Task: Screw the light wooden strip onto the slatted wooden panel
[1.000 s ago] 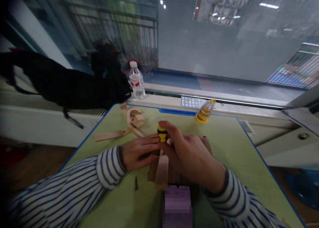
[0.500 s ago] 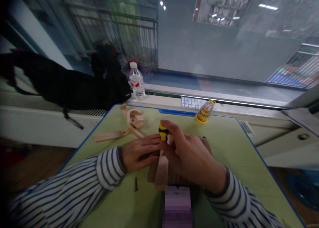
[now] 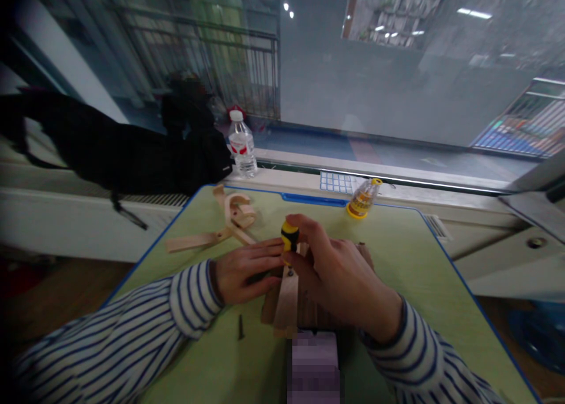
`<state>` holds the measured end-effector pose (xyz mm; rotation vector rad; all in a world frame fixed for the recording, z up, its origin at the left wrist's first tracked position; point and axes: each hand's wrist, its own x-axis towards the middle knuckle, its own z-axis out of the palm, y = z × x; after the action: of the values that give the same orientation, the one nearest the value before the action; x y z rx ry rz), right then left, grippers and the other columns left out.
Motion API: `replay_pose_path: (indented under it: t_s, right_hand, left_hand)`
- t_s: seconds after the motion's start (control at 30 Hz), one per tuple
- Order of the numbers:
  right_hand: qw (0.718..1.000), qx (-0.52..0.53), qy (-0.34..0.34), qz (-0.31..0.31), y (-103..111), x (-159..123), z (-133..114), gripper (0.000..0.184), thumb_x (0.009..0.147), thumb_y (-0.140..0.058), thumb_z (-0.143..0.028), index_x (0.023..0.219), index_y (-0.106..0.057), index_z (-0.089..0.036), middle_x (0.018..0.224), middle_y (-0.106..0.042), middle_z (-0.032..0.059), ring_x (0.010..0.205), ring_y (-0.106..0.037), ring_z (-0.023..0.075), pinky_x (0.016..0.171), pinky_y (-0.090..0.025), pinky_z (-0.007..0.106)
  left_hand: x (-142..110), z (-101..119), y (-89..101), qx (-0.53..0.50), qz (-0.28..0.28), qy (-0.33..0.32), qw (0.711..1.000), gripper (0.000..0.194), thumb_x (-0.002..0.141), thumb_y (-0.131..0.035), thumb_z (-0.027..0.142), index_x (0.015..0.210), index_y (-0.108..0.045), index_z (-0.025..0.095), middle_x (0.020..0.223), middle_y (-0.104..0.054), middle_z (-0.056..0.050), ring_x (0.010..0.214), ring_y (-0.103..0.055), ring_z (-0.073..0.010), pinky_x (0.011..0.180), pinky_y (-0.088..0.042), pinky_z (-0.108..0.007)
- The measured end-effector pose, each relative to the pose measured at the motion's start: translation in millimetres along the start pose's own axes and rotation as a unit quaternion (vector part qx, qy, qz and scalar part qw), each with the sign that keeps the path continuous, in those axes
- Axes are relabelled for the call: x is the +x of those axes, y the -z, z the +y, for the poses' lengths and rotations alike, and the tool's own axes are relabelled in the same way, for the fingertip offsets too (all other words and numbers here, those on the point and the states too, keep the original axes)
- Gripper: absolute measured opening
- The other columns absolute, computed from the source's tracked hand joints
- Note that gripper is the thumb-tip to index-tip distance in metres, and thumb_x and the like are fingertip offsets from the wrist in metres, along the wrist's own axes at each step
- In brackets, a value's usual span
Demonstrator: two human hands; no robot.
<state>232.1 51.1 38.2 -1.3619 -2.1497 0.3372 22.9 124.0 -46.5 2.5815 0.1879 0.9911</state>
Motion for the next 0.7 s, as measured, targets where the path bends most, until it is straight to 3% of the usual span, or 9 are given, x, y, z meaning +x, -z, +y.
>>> replay_pose_path:
  t_s: [0.3, 0.47, 0.7]
  right_hand:
    - [0.999, -0.022, 0.014, 0.021, -1.6, 0.1, 3.3, 0.048, 0.091, -0.052, -0.037, 0.131, -0.029, -0.024, 0.073, -0.063, -0.0017, 0.058, -0.060, 0.0141, 0.052, -0.043, 0.026]
    - [0.998, -0.025, 0.053, 0.037, -2.6, 0.7, 2.7, 0.049, 0.092, -0.052, -0.033, 0.134, -0.029, -0.024, 0.075, -0.062, -0.0015, 0.057, -0.058, 0.0126, 0.053, -0.042, 0.025]
    - [0.998, -0.035, 0.043, 0.009, 1.3, -0.1, 1.1, 0.046, 0.091, -0.054, -0.035, 0.131, -0.034, -0.026, 0.074, -0.064, -0.0022, 0.056, -0.060, 0.0120, 0.051, -0.042, 0.024]
  left_hand:
    - [0.7, 1.5, 1.3, 0.003, -0.002, 0.003, 1.000, 0.038, 0.086, -0.056, 0.017, 0.123, -0.056, 0.010, 0.128, -0.058, -0.019, 0.132, -0.044, -0.0256, 0.104, -0.046, -0.044]
    - [1.6, 2.3, 2.3, 0.008, -0.009, 0.005, 1.000, 0.036, 0.086, -0.055, 0.017, 0.121, -0.057, 0.009, 0.128, -0.058, -0.019, 0.132, -0.044, -0.0260, 0.104, -0.046, -0.045]
    - [2.2, 3.1, 2.9, 0.010, -0.010, 0.007, 1.000, 0.037, 0.087, -0.055, 0.018, 0.123, -0.056, 0.010, 0.130, -0.057, -0.019, 0.132, -0.043, -0.0257, 0.104, -0.047, -0.044]
